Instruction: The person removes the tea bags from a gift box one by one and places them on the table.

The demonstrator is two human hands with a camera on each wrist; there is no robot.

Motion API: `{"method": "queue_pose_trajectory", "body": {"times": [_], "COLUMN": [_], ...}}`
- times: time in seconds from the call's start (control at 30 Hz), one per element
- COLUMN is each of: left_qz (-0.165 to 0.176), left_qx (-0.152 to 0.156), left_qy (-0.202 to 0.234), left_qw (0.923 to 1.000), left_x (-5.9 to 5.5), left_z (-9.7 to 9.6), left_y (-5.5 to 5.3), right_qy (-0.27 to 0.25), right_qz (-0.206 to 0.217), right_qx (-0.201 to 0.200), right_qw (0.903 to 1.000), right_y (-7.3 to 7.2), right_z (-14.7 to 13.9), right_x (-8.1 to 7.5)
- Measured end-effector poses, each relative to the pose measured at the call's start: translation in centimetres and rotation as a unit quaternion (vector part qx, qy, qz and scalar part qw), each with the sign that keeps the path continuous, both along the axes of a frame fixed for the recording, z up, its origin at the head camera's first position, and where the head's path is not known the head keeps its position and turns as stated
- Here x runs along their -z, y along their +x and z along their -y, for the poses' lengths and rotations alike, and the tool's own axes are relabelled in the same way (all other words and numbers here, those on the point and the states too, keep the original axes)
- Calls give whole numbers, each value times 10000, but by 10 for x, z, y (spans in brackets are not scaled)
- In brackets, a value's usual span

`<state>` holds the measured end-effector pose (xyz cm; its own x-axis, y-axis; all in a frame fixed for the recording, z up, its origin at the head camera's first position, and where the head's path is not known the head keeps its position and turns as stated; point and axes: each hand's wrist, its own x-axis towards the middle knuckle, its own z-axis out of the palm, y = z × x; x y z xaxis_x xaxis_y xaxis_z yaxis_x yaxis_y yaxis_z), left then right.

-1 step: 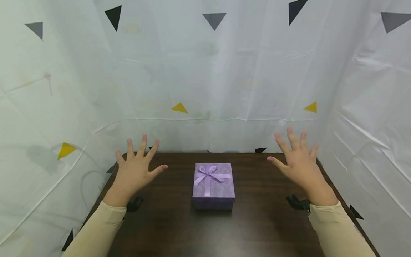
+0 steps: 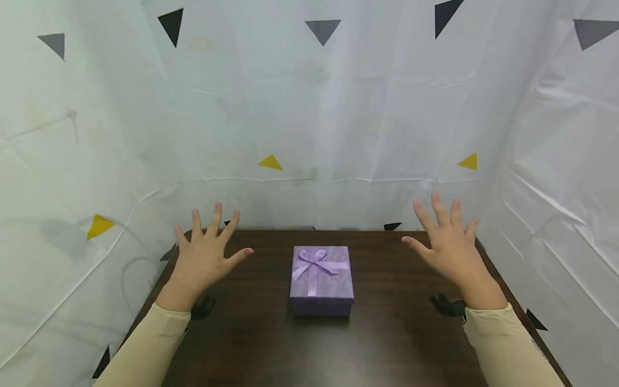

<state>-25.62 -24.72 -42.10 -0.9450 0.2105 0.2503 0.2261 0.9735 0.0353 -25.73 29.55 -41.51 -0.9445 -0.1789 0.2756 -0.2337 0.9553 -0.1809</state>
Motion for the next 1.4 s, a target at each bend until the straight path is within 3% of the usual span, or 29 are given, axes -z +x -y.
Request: {"method": "queue_pose_trajectory", "body": {"times": [0.23,0.53,0.73,0.83,0.97,1.07,1.23,1.4], "left_qz": [-23,6,7,170,340,478,813,1013], "left_qx": [21,69,365,644,930,1037,1321,1524], "left_qy": [253,607,1222,1914,2862,3422,4110,4567], "left_qw": [9997,9981,9918,9792,9531,9326,8984,8706], "left_x": [11,23,31,38,52,64,84,104], "left_z": [-2,-12,-23,-31,-44,-55,-72,-86], "left_y": [-5,-2,0,5,14,22,33,36], "right_qy": [-142,-555,-896,-1046,-1406,-1978,-3284,-4159], "right_qz": [82,-77,-292,-284,-227,-49,330,421], "right_qx": [0,-149,-346,-452,-580,-683,-739,-812], "right_qw": [9999,9983,9950,9931,9881,9778,9411,9048], "right_y": [-2,8,14,19,24,27,33,37], "right_z": [5,19,37,48,64,77,101,120], "right_x": [9,21,33,44,62,77,100,120]}}
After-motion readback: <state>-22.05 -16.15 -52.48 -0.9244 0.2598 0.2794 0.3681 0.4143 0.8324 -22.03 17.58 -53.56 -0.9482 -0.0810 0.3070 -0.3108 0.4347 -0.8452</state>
